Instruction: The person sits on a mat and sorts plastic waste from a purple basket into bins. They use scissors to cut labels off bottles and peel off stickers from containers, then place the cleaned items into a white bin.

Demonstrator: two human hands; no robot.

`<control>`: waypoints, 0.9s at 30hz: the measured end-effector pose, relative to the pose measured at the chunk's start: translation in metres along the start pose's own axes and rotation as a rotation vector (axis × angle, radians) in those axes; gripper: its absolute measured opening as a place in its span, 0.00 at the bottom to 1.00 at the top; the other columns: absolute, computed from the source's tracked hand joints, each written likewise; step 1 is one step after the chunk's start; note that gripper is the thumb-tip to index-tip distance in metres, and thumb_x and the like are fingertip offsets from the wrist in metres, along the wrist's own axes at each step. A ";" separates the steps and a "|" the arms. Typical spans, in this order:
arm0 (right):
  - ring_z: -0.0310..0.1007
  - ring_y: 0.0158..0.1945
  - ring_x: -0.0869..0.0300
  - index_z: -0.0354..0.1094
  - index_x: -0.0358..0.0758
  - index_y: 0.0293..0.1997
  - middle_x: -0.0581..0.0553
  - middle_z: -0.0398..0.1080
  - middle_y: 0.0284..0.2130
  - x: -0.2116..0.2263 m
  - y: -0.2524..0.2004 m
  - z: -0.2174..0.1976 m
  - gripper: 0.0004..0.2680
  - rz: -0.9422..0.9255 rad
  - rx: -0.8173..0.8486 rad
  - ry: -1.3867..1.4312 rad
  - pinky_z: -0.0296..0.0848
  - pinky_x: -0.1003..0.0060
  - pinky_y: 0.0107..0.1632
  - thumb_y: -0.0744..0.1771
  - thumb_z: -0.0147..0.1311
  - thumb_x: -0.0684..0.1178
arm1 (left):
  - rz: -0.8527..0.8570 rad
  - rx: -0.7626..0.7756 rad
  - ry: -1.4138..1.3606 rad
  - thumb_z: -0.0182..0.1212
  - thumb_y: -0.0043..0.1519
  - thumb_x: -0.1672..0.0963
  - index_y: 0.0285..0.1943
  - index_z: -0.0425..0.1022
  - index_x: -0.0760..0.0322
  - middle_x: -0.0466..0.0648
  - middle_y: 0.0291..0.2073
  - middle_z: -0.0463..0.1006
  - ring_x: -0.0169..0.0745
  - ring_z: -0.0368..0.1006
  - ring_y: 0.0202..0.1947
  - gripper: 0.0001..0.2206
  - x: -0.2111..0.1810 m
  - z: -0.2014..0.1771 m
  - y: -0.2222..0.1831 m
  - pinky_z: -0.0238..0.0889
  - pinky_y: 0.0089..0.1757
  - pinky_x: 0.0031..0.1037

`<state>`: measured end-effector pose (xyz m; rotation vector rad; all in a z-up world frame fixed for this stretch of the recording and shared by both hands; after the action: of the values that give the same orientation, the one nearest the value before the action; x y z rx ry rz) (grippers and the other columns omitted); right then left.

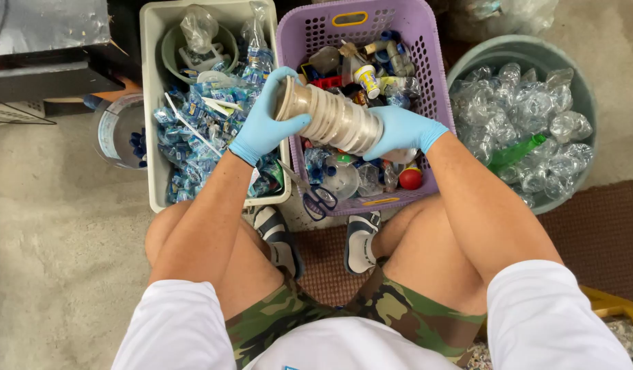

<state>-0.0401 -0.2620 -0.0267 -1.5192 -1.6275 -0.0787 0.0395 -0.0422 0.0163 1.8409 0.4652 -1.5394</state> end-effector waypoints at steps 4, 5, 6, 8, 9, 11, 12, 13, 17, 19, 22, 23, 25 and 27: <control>0.70 0.45 0.67 0.77 0.47 0.48 0.56 0.78 0.40 -0.018 0.008 0.010 0.19 -0.077 0.105 0.091 0.72 0.66 0.56 0.54 0.71 0.51 | -0.029 0.015 0.010 0.65 0.61 0.57 0.64 0.58 0.54 0.48 0.56 0.62 0.42 0.63 0.55 0.25 -0.007 0.010 0.000 0.63 0.56 0.35; 0.68 0.41 0.66 0.77 0.47 0.42 0.56 0.76 0.34 -0.025 0.010 0.013 0.16 -0.028 0.144 0.091 0.73 0.66 0.51 0.54 0.70 0.50 | -0.009 0.034 0.035 0.65 0.61 0.57 0.65 0.58 0.54 0.48 0.57 0.62 0.43 0.62 0.58 0.25 -0.011 0.012 0.000 0.62 0.58 0.37; 0.67 0.37 0.65 0.77 0.47 0.36 0.56 0.74 0.29 -0.032 0.010 0.015 0.13 0.021 0.183 0.092 0.73 0.66 0.46 0.53 0.69 0.50 | 0.012 0.052 0.061 0.64 0.61 0.57 0.65 0.58 0.55 0.48 0.59 0.62 0.45 0.62 0.60 0.24 -0.015 0.014 0.001 0.61 0.60 0.39; 0.68 0.40 0.66 0.77 0.46 0.41 0.56 0.75 0.33 -0.030 0.010 0.013 0.15 0.015 0.199 0.094 0.74 0.65 0.48 0.53 0.69 0.48 | 0.025 0.062 0.124 0.65 0.61 0.58 0.67 0.57 0.56 0.50 0.60 0.62 0.47 0.61 0.63 0.26 -0.012 0.016 0.003 0.58 0.63 0.40; 0.69 0.43 0.66 0.77 0.46 0.45 0.57 0.76 0.36 -0.029 0.009 0.012 0.18 0.009 0.214 0.098 0.75 0.65 0.50 0.53 0.68 0.46 | 0.039 0.074 0.187 0.66 0.60 0.58 0.68 0.57 0.58 0.51 0.62 0.62 0.49 0.60 0.66 0.28 -0.010 0.017 0.004 0.55 0.66 0.41; 0.69 0.46 0.66 0.73 0.48 0.52 0.56 0.76 0.41 -0.022 0.007 0.005 0.22 0.026 0.151 0.117 0.74 0.64 0.53 0.53 0.67 0.46 | 0.069 0.077 0.279 0.67 0.61 0.57 0.69 0.57 0.58 0.53 0.64 0.59 0.53 0.58 0.68 0.29 -0.006 0.019 0.008 0.54 0.66 0.46; 0.68 0.49 0.66 0.69 0.49 0.59 0.56 0.76 0.46 -0.020 0.006 -0.001 0.27 0.042 0.087 0.137 0.72 0.64 0.56 0.53 0.67 0.46 | 0.098 0.081 0.373 0.68 0.61 0.56 0.70 0.57 0.58 0.54 0.65 0.56 0.58 0.56 0.70 0.30 -0.004 0.020 0.011 0.53 0.67 0.52; 0.68 0.49 0.66 0.69 0.49 0.59 0.56 0.76 0.46 -0.004 -0.002 -0.004 0.27 0.043 0.089 0.137 0.72 0.64 0.56 0.53 0.67 0.46 | 0.096 0.081 0.371 0.68 0.61 0.56 0.70 0.57 0.58 0.54 0.65 0.56 0.58 0.56 0.70 0.30 -0.003 0.019 0.012 0.53 0.67 0.52; 0.66 0.34 0.57 0.69 0.47 0.47 0.47 0.72 0.32 -0.008 0.001 -0.020 0.15 0.163 -0.130 0.048 0.68 0.61 0.39 0.58 0.63 0.51 | -0.047 -0.049 0.446 0.69 0.61 0.56 0.73 0.57 0.58 0.55 0.63 0.58 0.57 0.59 0.66 0.32 0.009 0.008 0.017 0.57 0.65 0.50; 0.75 0.45 0.50 0.72 0.46 0.50 0.44 0.78 0.43 -0.017 0.009 -0.022 0.19 0.134 -0.210 -0.070 0.71 0.55 0.51 0.57 0.65 0.55 | -0.059 -0.070 0.466 0.69 0.61 0.56 0.72 0.58 0.60 0.55 0.63 0.59 0.56 0.60 0.66 0.31 0.012 0.007 0.017 0.58 0.64 0.49; 0.75 0.44 0.49 0.71 0.45 0.52 0.43 0.78 0.42 -0.023 0.009 -0.018 0.16 0.171 -0.173 -0.116 0.72 0.54 0.50 0.60 0.60 0.53 | -0.143 -0.084 0.464 0.69 0.60 0.55 0.70 0.58 0.61 0.54 0.63 0.59 0.55 0.62 0.65 0.30 0.021 0.007 0.016 0.59 0.63 0.47; 0.75 0.45 0.49 0.70 0.44 0.50 0.43 0.77 0.43 -0.029 0.012 -0.015 0.17 0.143 -0.177 -0.107 0.71 0.54 0.50 0.60 0.61 0.54 | -0.180 -0.103 0.446 0.68 0.59 0.55 0.68 0.59 0.58 0.53 0.61 0.60 0.54 0.63 0.63 0.29 0.024 0.006 0.014 0.61 0.61 0.46; 0.74 0.45 0.49 0.69 0.44 0.49 0.42 0.77 0.43 -0.032 0.013 -0.012 0.17 0.122 -0.182 -0.094 0.70 0.54 0.49 0.59 0.62 0.54 | -0.218 -0.116 0.426 0.68 0.59 0.55 0.66 0.61 0.56 0.53 0.60 0.61 0.52 0.64 0.60 0.27 0.024 0.006 0.013 0.62 0.59 0.44; 0.72 0.42 0.51 0.68 0.44 0.47 0.45 0.76 0.40 -0.026 0.012 -0.009 0.14 0.158 -0.123 -0.122 0.69 0.55 0.47 0.61 0.60 0.56 | -0.279 -0.106 0.432 0.68 0.59 0.53 0.68 0.59 0.59 0.53 0.61 0.60 0.52 0.63 0.61 0.29 0.025 0.005 0.011 0.61 0.60 0.43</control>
<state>-0.0289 -0.2842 -0.0431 -1.7721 -1.6154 0.0005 0.0490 -0.0570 -0.0045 2.0920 1.0205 -1.2495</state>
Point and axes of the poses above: each hand's wrist, its own y-axis towards the middle knuckle, its own z-axis out of the palm, x = y × z, the point moved 6 cm from there along y, towards the middle knuckle
